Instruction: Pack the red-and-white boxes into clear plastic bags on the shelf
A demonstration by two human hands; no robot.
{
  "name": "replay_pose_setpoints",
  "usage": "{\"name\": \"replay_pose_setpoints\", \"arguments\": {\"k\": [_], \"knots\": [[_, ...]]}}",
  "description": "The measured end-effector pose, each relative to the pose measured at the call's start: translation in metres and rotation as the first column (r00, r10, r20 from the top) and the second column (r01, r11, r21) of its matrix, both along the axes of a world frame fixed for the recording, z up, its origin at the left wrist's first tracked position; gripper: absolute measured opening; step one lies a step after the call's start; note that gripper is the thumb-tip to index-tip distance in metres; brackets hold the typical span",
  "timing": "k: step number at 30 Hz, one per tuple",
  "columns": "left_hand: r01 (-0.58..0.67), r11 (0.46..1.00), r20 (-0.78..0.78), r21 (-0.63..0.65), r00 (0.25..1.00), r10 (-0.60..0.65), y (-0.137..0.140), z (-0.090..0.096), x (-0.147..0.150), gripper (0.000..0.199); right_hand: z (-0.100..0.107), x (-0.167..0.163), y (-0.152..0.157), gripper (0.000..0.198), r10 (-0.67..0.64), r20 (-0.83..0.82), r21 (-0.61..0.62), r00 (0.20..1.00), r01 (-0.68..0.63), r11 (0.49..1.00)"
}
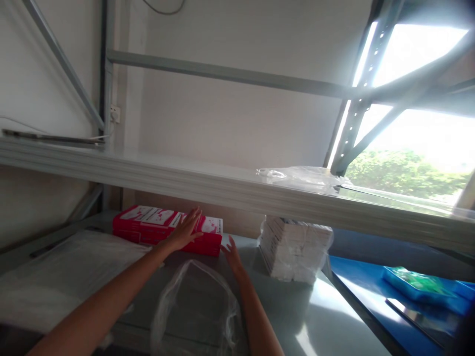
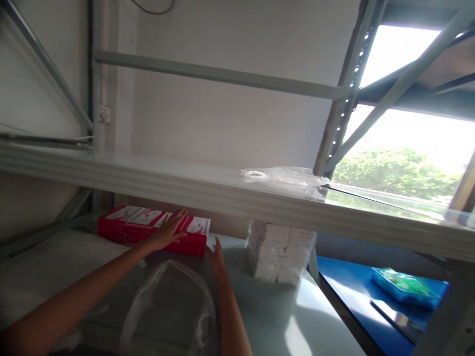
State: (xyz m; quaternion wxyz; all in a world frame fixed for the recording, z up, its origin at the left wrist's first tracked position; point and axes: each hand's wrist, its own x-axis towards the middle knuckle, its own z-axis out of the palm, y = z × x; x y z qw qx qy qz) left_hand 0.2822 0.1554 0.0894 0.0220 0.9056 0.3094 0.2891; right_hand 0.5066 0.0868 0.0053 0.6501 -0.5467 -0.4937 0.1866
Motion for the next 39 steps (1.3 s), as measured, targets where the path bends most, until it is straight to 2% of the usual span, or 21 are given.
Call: {"name": "replay_pose_setpoints", "arguments": {"k": [2, 3, 5, 8, 11, 14, 18, 21, 23, 25, 28, 32, 36, 38, 39], "knots": [[0.025, 0.999, 0.038, 0.036, 0.999, -0.027, -0.007, 0.015, -0.015, 0.06, 0.019, 0.001, -0.021, 0.052, -0.179, 0.001, -0.023, 0.984, 0.179, 0.984], [0.033, 0.998, 0.053, 0.047, 0.998, -0.035, -0.011, 0.023, -0.024, 0.055, 0.029, -0.001, -0.036, 0.046, -0.212, 0.031, -0.007, 0.977, 0.213, 0.977], [0.047, 0.997, 0.086, 0.055, 0.995, -0.051, -0.022, 0.04, -0.042, 0.047, 0.05, -0.013, -0.068, 0.036, -0.149, 0.153, -0.033, 0.977, 0.156, 0.987], [0.094, 0.995, 0.141, 0.032, 0.985, -0.097, -0.042, 0.057, -0.067, 0.038, 0.069, -0.055, -0.111, 0.036, 0.001, 0.354, -0.201, 0.935, 0.075, 0.977], [0.145, 0.989, 0.187, -0.019, 0.972, -0.139, -0.066, 0.062, -0.088, 0.036, 0.064, -0.114, -0.132, 0.044, 0.035, 0.466, -0.28, 0.884, 0.11, 0.954], [0.172, 0.982, 0.186, -0.08, 0.97, -0.155, -0.093, 0.058, -0.109, 0.034, 0.046, -0.16, -0.131, 0.044, 0.033, 0.492, -0.317, 0.87, 0.144, 0.938], [0.228, 0.965, 0.214, -0.132, 0.957, -0.196, -0.123, 0.054, -0.142, 0.03, 0.035, -0.183, -0.12, 0.03, 0.116, 0.367, -0.37, 0.923, 0.031, 0.928], [0.281, 0.945, 0.259, -0.168, 0.938, -0.232, -0.14, 0.053, -0.164, 0.028, 0.045, -0.182, -0.123, 0.029, 0.134, 0.203, -0.319, 0.97, -0.064, 0.945], [0.269, 0.937, 0.281, -0.223, 0.938, -0.202, -0.151, 0.049, -0.172, 0.027, 0.055, -0.181, -0.132, 0.03, 0.201, 0.028, -0.271, 0.979, -0.187, 0.944], [0.239, 0.922, 0.301, -0.306, 0.943, -0.145, -0.163, 0.043, -0.173, 0.03, 0.067, -0.181, -0.146, 0.033, 0.296, -0.129, -0.203, 0.947, -0.317, 0.927], [0.268, 0.87, 0.344, -0.413, 0.931, -0.123, -0.181, 0.031, -0.163, 0.041, 0.082, -0.183, -0.171, 0.035, 0.366, -0.218, -0.133, 0.905, -0.399, 0.907], [0.414, 0.784, 0.455, -0.462, 0.87, -0.191, -0.2, 0.019, -0.148, 0.051, 0.091, -0.181, -0.197, 0.033, 0.382, -0.364, -0.058, 0.849, -0.43, 0.901], [0.532, 0.688, 0.628, -0.493, 0.765, -0.142, -0.21, 0.013, -0.142, 0.072, 0.095, -0.173, -0.213, 0.034, 0.357, -0.518, 0.003, 0.777, -0.415, 0.91], [0.57, 0.646, 0.648, -0.508, 0.747, -0.149, -0.215, 0.012, -0.139, 0.067, 0.097, -0.169, -0.217, 0.035, 0.359, -0.552, 0.026, 0.752, -0.415, 0.909], [0.565, 0.644, 0.632, -0.517, 0.759, -0.158, -0.218, 0.012, -0.138, 0.058, 0.097, -0.167, -0.219, 0.035, 0.364, -0.558, 0.033, 0.746, -0.419, 0.908]]}}
